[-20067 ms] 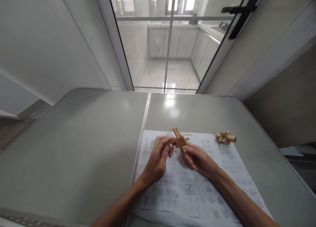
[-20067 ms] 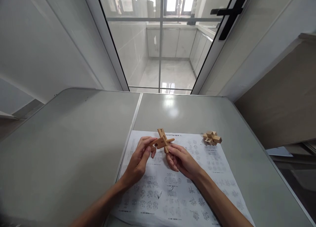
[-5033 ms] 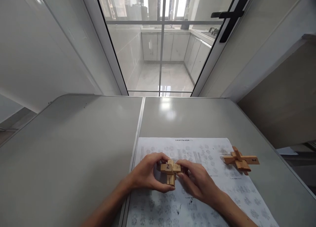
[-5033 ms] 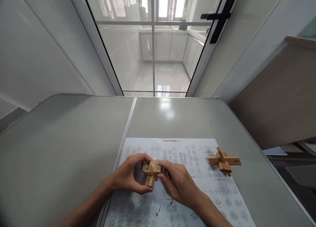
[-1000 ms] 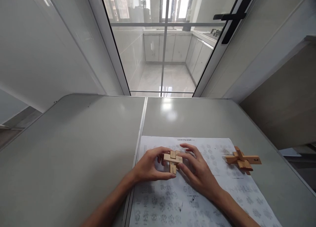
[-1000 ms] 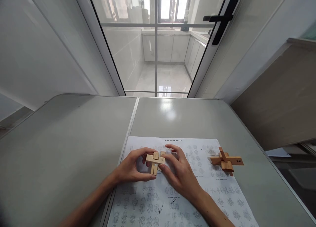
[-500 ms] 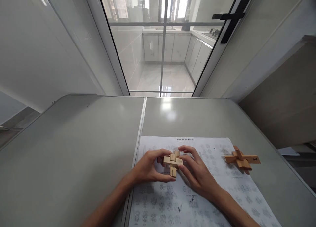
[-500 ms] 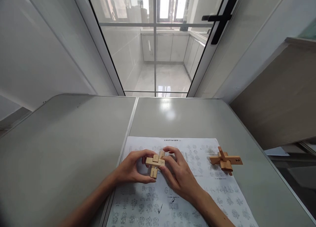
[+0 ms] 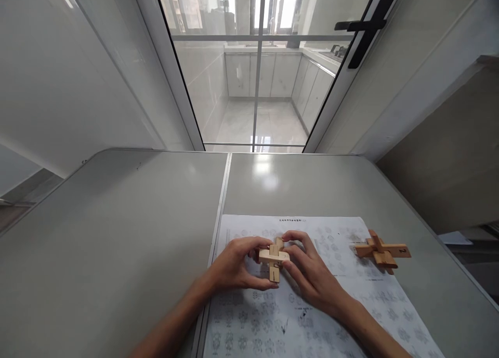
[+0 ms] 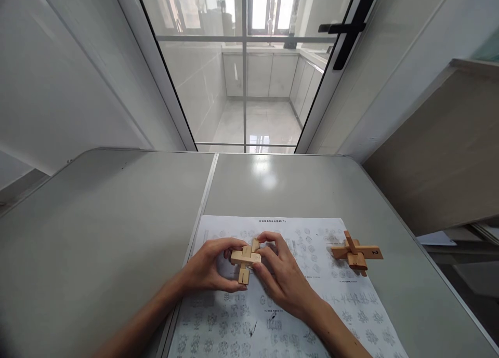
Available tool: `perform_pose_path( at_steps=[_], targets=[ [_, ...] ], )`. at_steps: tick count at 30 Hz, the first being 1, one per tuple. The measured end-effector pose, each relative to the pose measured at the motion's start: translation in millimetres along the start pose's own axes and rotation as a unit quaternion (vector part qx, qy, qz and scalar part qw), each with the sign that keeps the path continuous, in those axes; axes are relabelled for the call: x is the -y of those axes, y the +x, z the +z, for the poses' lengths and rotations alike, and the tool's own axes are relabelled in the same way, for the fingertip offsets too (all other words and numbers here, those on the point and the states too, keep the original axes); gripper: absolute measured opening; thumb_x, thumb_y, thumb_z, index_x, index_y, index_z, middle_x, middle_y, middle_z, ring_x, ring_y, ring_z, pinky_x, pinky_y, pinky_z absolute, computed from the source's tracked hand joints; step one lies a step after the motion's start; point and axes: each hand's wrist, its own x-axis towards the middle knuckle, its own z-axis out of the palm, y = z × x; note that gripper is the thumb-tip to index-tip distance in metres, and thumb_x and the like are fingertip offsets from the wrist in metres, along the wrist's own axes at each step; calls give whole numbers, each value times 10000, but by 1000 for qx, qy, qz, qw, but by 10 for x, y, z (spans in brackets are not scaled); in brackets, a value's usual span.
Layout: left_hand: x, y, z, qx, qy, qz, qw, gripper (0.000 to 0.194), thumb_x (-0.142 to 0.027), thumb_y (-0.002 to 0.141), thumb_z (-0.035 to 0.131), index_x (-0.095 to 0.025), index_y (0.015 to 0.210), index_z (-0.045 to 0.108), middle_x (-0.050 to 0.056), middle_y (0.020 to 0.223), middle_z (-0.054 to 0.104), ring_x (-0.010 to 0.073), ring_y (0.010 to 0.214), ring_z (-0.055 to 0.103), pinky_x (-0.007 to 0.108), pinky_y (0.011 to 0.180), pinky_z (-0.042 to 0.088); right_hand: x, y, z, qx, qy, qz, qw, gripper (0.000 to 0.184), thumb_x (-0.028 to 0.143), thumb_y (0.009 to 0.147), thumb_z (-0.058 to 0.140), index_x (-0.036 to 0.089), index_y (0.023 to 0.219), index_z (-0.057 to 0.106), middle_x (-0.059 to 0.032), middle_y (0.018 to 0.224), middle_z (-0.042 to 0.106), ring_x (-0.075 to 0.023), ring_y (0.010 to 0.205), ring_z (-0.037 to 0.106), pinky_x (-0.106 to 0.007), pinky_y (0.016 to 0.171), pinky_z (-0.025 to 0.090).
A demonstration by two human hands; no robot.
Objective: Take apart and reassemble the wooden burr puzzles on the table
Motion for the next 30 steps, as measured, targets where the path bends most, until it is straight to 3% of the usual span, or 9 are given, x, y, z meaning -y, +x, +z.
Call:
perform_pose_path(
  at_steps=[9, 12, 15, 17, 21, 25, 28, 30],
  targets=[
    [11, -30, 21, 0, 48, 49, 998, 516, -277, 684, 898, -241, 1155, 693, -6, 948, 766, 160, 770, 644, 281, 774, 495, 16, -11, 22, 13, 63, 15, 998, 306, 342, 1136, 362, 243, 1044, 636, -130, 1278, 504, -284, 1224, 615, -436, 1040, 585],
    [13, -35, 36, 5, 65, 49, 997, 491, -333, 691, 901, -238, 1120, 682, -6, 929, 758, 169, 772, 658, 291, 771, 493, 31, 17, 11, -11, 91, 16, 996, 341, 398, 1133, 377, 239, 1002, 648, -125, 1221, 521, -290, 1190, 617, -444, 1029, 573],
    [27, -33, 54, -11, 69, 35, 997, 494, -327, 707, 893, -239, 1134, 662, -10, 924, 744, 168, 771, 664, 288, 764, 502, 46, 63, -28, -41, 145, 26, 988, 413, 468, 1119, 413, 230, 840, 601, -107, 1110, 583, -274, 1061, 643, -417, 936, 580],
    [39, -28, 61, -30, 73, 26, 997, 529, -320, 729, 885, -244, 1194, 643, -6, 944, 742, 175, 794, 669, 297, 785, 513, 43, 86, -63, -51, 195, 55, 978, 444, 508, 1103, 447, 225, 783, 568, -89, 1018, 625, -249, 930, 645, -378, 828, 573],
    [47, -13, 54, -62, 106, 37, 992, 568, -326, 761, 880, -239, 1263, 628, 19, 985, 719, 212, 884, 666, 340, 847, 514, -9, 80, -105, -55, 286, 149, 945, 405, 523, 1081, 505, 211, 861, 638, -36, 808, 629, -191, 683, 561, -326, 666, 503],
    [23, -1, 30, -65, 118, 52, 990, 555, -308, 759, 895, -229, 1236, 621, 26, 1000, 705, 228, 930, 641, 366, 896, 492, -78, 58, -88, -102, 377, 186, 901, 414, 474, 1019, 662, 215, 737, 502, -18, 829, 672, -123, 559, 511, -300, 620, 472],
    [9, 8, 18, -73, 115, 61, 989, 540, -290, 747, 899, -232, 1203, 615, 32, 1036, 710, 240, 971, 637, 379, 931, 471, -84, 73, -69, -132, 410, 209, 878, 349, 462, 992, 718, 229, 852, 499, -23, 900, 710, -107, 541, 526, -278, 586, 467],
    [10, 16, 18, -82, 118, 55, 988, 541, -283, 729, 897, -231, 1187, 614, 40, 1057, 706, 253, 998, 632, 385, 936, 462, -66, 91, -62, -154, 403, 231, 872, 314, 497, 998, 703, 244, 975, 518, 1, 823, 683, -115, 535, 517, -256, 540, 440]
  ],
)
